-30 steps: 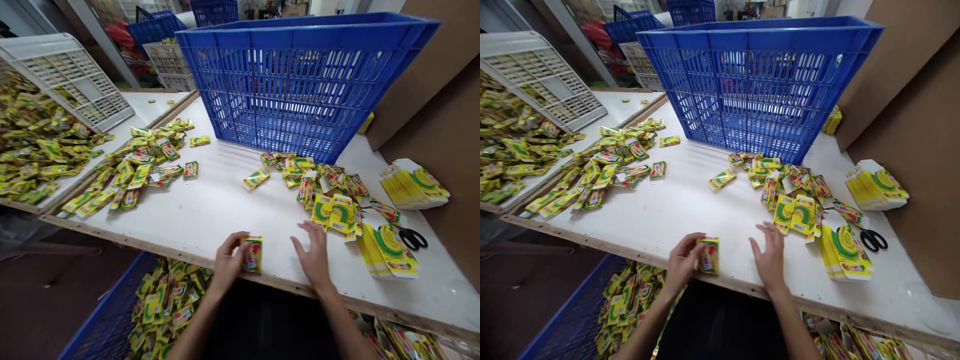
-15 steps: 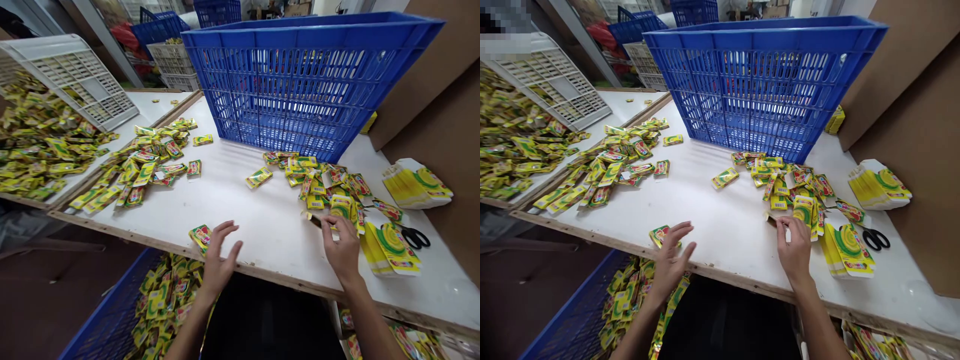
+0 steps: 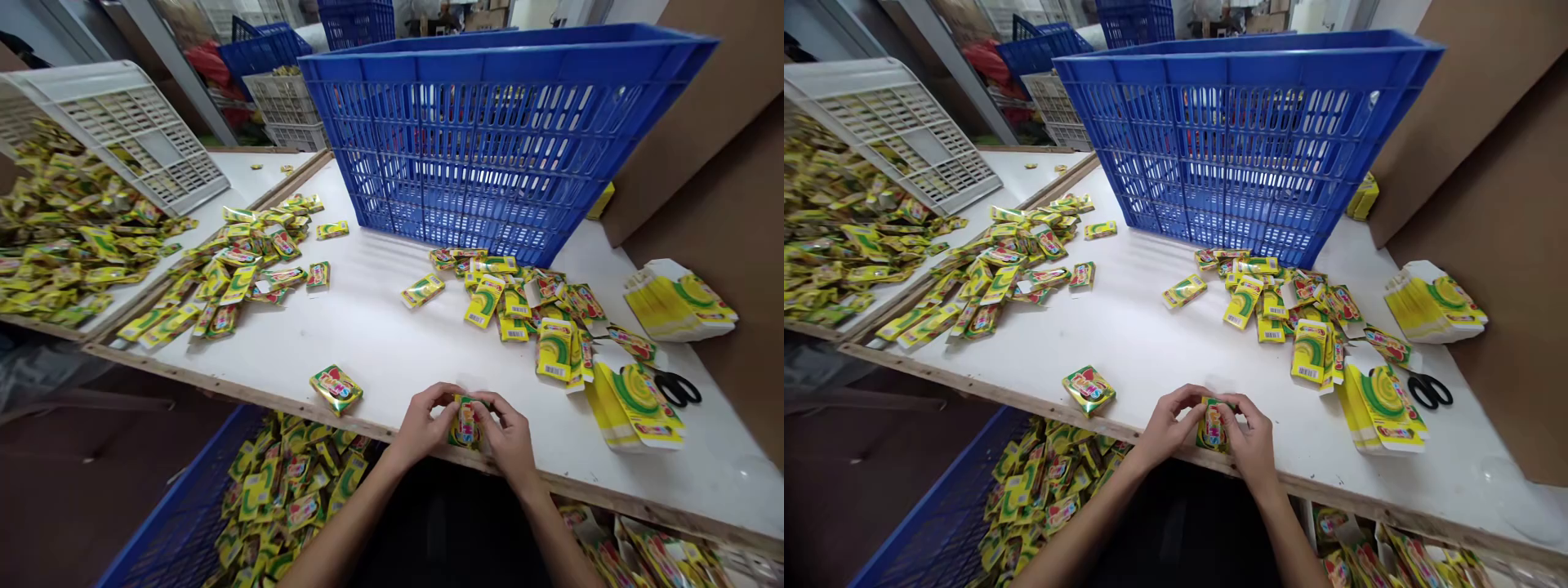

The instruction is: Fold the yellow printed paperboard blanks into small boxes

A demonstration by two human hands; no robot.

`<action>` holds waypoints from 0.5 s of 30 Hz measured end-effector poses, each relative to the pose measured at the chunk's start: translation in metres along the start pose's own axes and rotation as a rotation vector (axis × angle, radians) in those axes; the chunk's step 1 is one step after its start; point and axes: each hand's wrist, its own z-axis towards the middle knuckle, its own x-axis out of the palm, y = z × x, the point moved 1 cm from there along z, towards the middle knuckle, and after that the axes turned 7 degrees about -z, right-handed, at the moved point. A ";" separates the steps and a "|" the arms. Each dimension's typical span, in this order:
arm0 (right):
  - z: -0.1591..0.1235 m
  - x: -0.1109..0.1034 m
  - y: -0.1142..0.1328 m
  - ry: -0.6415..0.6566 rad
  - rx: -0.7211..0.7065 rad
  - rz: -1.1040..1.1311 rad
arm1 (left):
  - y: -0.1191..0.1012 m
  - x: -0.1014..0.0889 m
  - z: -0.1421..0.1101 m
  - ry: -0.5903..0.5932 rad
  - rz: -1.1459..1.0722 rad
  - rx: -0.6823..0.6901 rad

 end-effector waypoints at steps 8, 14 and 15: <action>0.012 -0.008 -0.002 -0.123 -0.044 -0.017 | -0.001 0.009 0.009 -0.044 -0.101 0.065; 0.005 -0.006 0.000 -0.051 -0.195 -0.107 | -0.004 0.008 0.005 -0.024 0.009 0.070; 0.004 -0.006 0.001 -0.059 -0.199 -0.116 | -0.005 0.008 0.005 -0.037 0.015 0.069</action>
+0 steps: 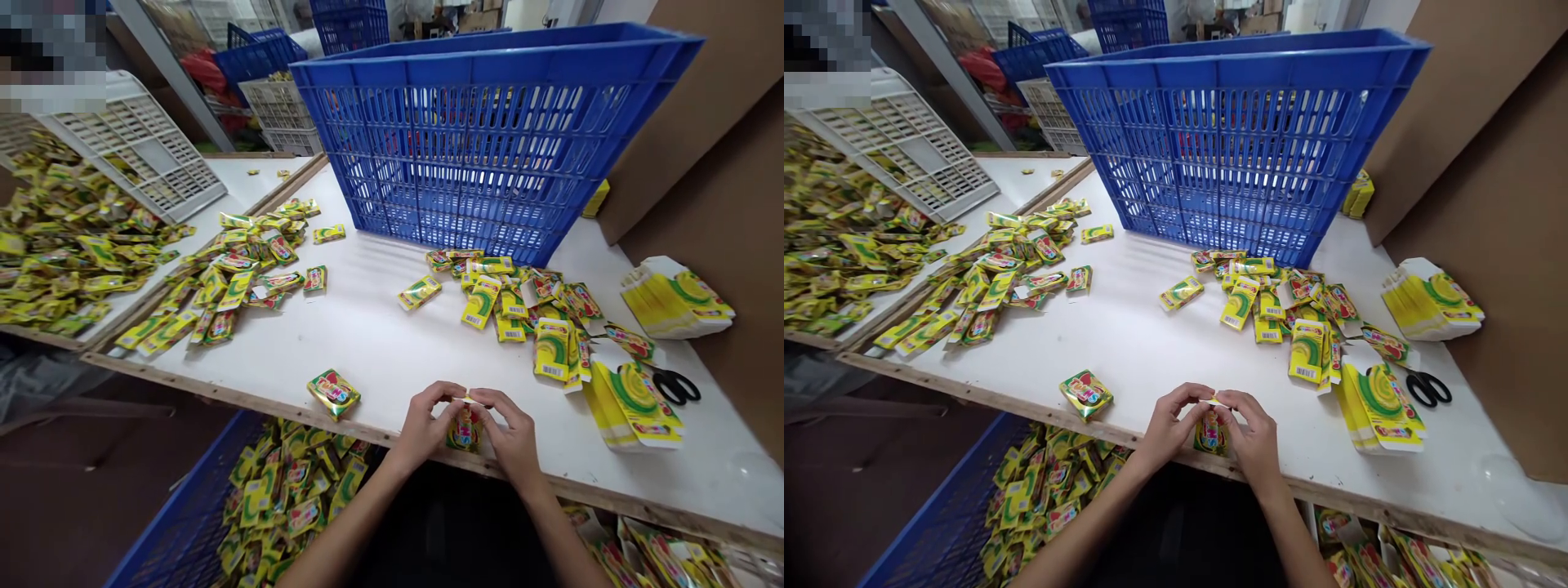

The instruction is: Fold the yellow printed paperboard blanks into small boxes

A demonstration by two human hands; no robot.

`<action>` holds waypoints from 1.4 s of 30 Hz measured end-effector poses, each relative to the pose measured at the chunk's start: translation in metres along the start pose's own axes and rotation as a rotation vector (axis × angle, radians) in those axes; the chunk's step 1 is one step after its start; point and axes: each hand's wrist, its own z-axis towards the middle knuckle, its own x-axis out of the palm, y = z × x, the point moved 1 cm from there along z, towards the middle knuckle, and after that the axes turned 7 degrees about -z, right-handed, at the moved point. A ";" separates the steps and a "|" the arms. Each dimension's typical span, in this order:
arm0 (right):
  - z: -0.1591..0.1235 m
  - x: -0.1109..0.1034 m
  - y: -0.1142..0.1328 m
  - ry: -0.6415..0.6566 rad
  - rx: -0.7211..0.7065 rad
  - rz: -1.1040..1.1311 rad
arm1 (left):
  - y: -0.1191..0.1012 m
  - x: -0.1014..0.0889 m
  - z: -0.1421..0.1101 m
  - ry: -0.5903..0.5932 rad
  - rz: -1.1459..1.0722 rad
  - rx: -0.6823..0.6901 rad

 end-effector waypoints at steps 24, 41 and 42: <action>-0.011 -0.004 0.005 0.032 0.206 0.057 | -0.021 -0.042 -0.027 -0.169 0.077 -0.009; 0.117 0.092 0.018 0.170 -0.115 -0.514 | -0.012 -0.180 -0.042 -0.171 1.098 -0.158; 0.133 0.097 0.016 0.174 -0.119 -0.548 | -0.018 -0.188 -0.055 -0.206 1.110 -0.162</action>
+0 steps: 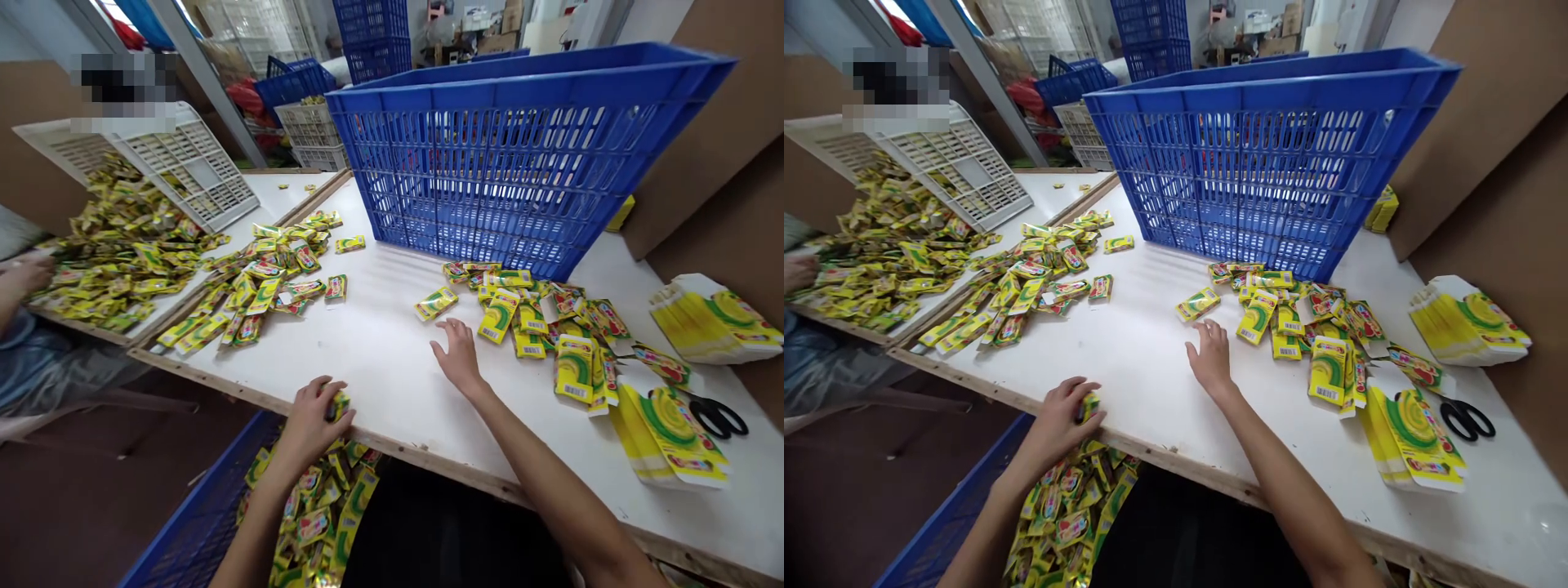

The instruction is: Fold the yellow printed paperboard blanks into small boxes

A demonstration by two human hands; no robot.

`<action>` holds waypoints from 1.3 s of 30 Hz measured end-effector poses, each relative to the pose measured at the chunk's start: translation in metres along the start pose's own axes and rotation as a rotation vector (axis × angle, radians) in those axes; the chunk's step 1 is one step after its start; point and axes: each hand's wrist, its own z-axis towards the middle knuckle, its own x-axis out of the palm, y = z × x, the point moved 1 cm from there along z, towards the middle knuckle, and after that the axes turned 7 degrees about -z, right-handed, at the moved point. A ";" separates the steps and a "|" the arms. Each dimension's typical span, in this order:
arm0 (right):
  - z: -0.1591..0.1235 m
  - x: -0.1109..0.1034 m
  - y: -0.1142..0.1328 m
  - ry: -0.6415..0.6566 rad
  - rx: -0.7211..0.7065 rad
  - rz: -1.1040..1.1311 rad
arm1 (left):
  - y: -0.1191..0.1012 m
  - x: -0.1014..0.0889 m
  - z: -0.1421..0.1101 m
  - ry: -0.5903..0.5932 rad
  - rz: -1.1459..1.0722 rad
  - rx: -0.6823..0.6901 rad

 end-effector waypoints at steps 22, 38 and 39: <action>-0.082 -0.029 -0.011 0.327 -0.023 0.737 | -0.114 0.093 0.022 0.121 -1.342 -0.031; -0.130 -0.044 -0.044 0.183 0.205 0.783 | -0.132 0.097 0.015 0.350 -1.128 0.021; -0.128 -0.046 -0.045 0.169 0.195 0.744 | -0.136 0.098 0.017 0.339 -1.136 0.033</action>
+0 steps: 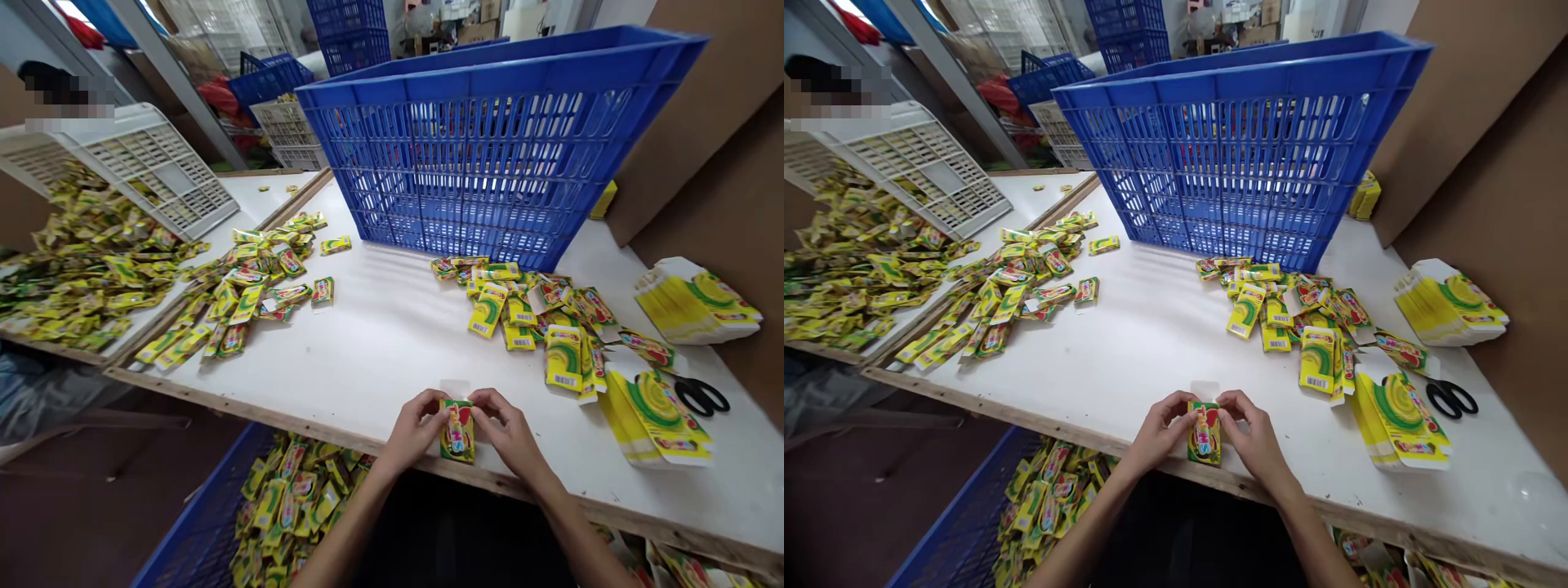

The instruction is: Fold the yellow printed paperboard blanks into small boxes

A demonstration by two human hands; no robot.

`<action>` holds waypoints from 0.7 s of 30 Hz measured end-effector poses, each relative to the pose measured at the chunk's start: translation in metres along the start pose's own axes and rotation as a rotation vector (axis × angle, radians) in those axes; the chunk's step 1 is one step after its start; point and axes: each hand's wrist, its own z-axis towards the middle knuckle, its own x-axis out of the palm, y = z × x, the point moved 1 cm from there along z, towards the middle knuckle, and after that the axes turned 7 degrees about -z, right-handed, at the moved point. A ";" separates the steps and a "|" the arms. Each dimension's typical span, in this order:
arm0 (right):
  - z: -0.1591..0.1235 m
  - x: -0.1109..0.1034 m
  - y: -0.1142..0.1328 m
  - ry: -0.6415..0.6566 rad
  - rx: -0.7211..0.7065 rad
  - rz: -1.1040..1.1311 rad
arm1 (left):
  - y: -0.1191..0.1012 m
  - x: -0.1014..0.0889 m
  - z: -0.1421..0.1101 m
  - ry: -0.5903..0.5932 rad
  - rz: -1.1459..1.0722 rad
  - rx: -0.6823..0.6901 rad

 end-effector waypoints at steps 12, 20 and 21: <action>-0.012 0.006 0.003 -0.200 -0.104 -0.116 | -0.007 0.018 0.007 -0.030 -0.042 0.086; -0.012 0.006 0.010 -0.291 -0.118 -0.232 | -0.011 0.026 0.007 -0.159 -0.006 0.049; -0.011 0.005 0.010 -0.301 -0.086 -0.241 | -0.010 0.027 0.008 -0.174 -0.029 0.027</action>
